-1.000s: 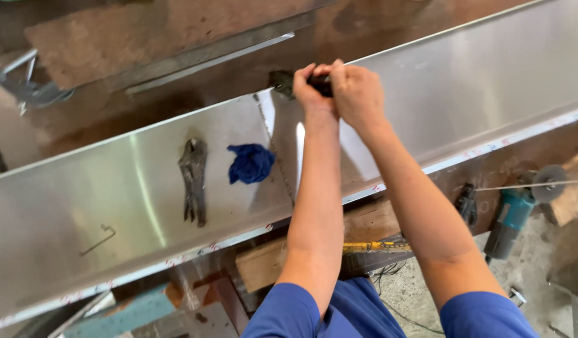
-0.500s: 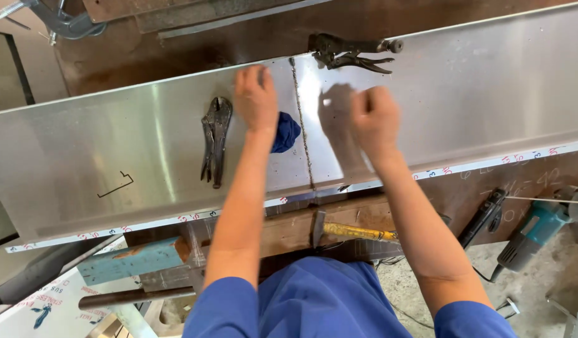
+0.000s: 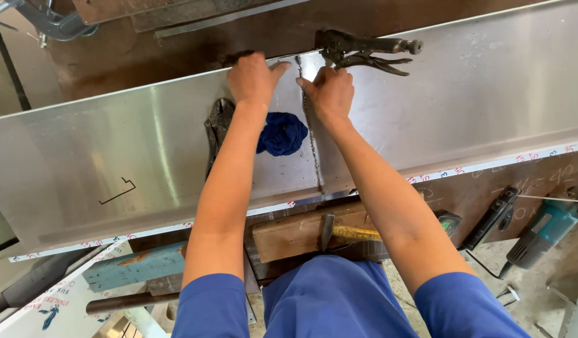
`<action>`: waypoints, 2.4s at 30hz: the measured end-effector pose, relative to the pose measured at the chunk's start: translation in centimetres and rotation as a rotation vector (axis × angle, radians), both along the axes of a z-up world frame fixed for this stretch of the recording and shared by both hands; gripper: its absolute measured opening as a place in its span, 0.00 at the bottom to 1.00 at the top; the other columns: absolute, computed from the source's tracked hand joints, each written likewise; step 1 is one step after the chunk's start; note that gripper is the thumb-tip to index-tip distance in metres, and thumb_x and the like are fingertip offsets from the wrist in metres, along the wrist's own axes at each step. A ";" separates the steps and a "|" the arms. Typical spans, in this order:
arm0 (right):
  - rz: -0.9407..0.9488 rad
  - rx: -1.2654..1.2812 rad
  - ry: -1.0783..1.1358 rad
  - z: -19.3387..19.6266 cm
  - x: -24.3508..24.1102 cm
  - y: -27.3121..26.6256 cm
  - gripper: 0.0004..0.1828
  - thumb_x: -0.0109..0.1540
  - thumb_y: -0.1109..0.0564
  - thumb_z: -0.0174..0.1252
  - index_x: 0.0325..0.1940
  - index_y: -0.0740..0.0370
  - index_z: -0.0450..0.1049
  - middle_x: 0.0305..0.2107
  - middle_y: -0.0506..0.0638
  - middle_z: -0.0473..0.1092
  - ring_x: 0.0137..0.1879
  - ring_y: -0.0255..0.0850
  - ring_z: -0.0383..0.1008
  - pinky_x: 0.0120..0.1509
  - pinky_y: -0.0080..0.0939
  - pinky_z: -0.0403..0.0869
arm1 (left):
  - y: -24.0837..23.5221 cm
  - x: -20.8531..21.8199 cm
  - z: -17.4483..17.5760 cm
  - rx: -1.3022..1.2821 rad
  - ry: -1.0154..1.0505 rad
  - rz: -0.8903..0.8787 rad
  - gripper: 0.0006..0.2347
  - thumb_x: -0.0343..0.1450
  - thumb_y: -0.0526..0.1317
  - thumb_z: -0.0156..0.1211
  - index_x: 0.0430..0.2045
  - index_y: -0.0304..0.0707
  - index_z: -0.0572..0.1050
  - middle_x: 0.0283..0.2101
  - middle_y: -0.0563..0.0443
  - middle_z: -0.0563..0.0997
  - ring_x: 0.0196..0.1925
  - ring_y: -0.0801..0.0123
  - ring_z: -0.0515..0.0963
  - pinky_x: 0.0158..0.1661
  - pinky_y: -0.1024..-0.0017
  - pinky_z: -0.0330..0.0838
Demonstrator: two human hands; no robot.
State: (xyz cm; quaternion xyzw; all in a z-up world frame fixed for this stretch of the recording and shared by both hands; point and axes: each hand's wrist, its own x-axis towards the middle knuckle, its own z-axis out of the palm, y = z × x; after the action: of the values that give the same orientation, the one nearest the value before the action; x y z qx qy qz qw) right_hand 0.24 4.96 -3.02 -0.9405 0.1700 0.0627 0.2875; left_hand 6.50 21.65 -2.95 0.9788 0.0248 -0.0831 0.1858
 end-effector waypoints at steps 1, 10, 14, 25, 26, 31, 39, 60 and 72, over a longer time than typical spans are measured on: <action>-0.030 0.009 0.005 -0.1 0.4 -0.2 0.27 0.52 0.37 0.76 0.25 0.64 0.78 0.33 0.58 0.74 0.46 0.55 0.72 0.47 0.52 0.71 | -0.6 0.1 0.6 -0.003 0.187 0.030 0.26 0.62 0.64 0.71 0.24 0.34 0.82 0.31 0.39 0.84 0.36 0.49 0.84 0.38 0.57 0.78; -0.140 -0.001 0.153 -1.5 2.1 -0.4 0.28 0.44 0.34 0.78 0.23 0.61 0.80 0.23 0.53 0.76 0.31 0.50 0.77 0.38 0.51 0.73 | -2.2 -0.7 -3.4 -0.032 0.042 0.144 0.25 0.60 0.63 0.71 0.20 0.35 0.83 0.32 0.35 0.82 0.30 0.46 0.84 0.29 0.55 0.78; -0.101 -0.033 0.208 -0.9 2.0 0.0 0.26 0.47 0.33 0.76 0.25 0.58 0.81 0.24 0.51 0.77 0.34 0.49 0.76 0.40 0.51 0.71 | -2.0 -1.1 -3.0 -0.085 0.153 0.079 0.22 0.67 0.61 0.67 0.25 0.39 0.84 0.32 0.41 0.85 0.37 0.48 0.84 0.39 0.53 0.78; -0.211 -0.052 0.413 0.2 3.0 0.6 0.26 0.46 0.32 0.75 0.28 0.52 0.79 0.27 0.43 0.77 0.43 0.42 0.74 0.50 0.50 0.60 | 0.5 1.0 -5.3 -0.198 -0.385 -0.366 0.02 0.66 0.37 0.69 0.24 0.43 0.82 0.37 0.51 0.81 0.50 0.55 0.78 0.56 0.57 0.66; -0.211 -0.055 0.423 0.0 2.9 0.5 0.26 0.46 0.32 0.75 0.28 0.52 0.79 0.27 0.43 0.77 0.43 0.42 0.74 0.50 0.50 0.60 | 0.5 1.0 -5.4 -0.202 -0.374 -0.365 0.02 0.66 0.37 0.69 0.24 0.43 0.82 0.37 0.51 0.81 0.50 0.55 0.78 0.56 0.57 0.66; -0.207 -0.046 0.342 0.0 2.8 0.5 0.27 0.44 0.32 0.77 0.26 0.54 0.79 0.27 0.44 0.78 0.44 0.43 0.73 0.49 0.50 0.61 | 0.8 0.9 -4.1 -0.209 -0.356 -0.360 0.04 0.63 0.38 0.71 0.28 0.43 0.83 0.37 0.49 0.81 0.48 0.51 0.78 0.51 0.52 0.66; -0.223 0.011 0.301 -0.8 2.2 0.2 0.26 0.45 0.34 0.77 0.26 0.55 0.78 0.26 0.44 0.78 0.40 0.44 0.75 0.52 0.51 0.60 | 13.0 -4.7 3.7 -0.119 -0.101 0.060 0.10 0.70 0.42 0.71 0.38 0.38 0.81 0.42 0.42 0.81 0.47 0.47 0.79 0.45 0.53 0.74; 0.678 0.172 -0.498 1.1 1.3 -0.3 0.21 0.67 0.52 0.65 0.24 0.64 0.70 0.27 0.58 0.70 0.38 0.56 0.70 0.48 0.53 0.70 | 3.1 -9.5 -0.9 -0.015 0.054 -0.291 0.19 0.76 0.38 0.51 0.64 0.38 0.69 0.74 0.53 0.62 0.76 0.57 0.58 0.68 0.48 0.58; 0.732 0.515 -0.172 -2.3 4.5 1.1 0.21 0.69 0.54 0.59 0.26 0.68 0.69 0.24 0.61 0.67 0.32 0.56 0.67 0.38 0.52 0.70 | 3.9 -8.7 0.0 -0.139 0.113 -0.273 0.19 0.74 0.37 0.55 0.63 0.42 0.70 0.72 0.55 0.66 0.74 0.57 0.62 0.66 0.52 0.62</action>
State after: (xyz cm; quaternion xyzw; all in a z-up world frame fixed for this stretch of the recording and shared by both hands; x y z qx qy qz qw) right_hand 4.78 6.02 -5.36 -0.8384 -0.2192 0.1219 0.4839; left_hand -2.15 25.59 -2.96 0.9517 -0.1040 -0.1639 0.2381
